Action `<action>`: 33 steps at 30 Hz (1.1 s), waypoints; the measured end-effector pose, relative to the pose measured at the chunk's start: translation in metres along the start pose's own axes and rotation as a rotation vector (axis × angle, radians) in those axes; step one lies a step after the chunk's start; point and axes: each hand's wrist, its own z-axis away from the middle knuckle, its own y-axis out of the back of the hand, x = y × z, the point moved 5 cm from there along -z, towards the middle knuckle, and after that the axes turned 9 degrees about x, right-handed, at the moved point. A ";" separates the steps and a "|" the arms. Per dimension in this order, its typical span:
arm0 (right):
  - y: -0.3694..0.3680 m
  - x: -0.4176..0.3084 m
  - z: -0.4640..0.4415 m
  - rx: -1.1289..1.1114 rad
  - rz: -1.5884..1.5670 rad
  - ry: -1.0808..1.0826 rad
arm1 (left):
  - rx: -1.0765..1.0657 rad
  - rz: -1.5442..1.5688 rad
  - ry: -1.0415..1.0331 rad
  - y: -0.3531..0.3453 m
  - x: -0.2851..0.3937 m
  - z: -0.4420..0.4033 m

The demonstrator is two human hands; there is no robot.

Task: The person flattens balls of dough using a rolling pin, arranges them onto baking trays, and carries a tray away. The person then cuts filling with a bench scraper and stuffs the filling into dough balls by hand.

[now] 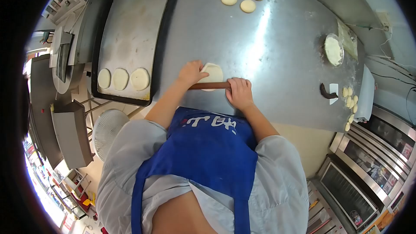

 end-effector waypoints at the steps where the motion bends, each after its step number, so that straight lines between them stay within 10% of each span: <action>1: -0.002 0.006 0.000 -0.057 0.007 -0.028 | -0.033 -0.027 -0.028 0.002 0.000 -0.001; 5: 0.007 0.002 -0.007 -0.058 -0.025 -0.039 | 0.350 0.334 -0.426 -0.005 0.017 0.038; 13: 0.008 0.001 -0.005 -0.125 0.091 -0.105 | 0.323 1.785 0.522 0.047 -0.067 0.055; 16: 0.005 0.000 -0.002 -0.119 0.138 -0.150 | 0.210 2.066 0.344 0.085 -0.146 0.016; 27: 0.003 -0.006 0.003 -0.091 0.210 -0.262 | 0.332 1.481 0.633 0.106 -0.228 -0.034; 33: 0.005 -0.001 -0.007 -0.176 0.062 -0.251 | 0.566 0.567 0.205 0.126 -0.223 -0.030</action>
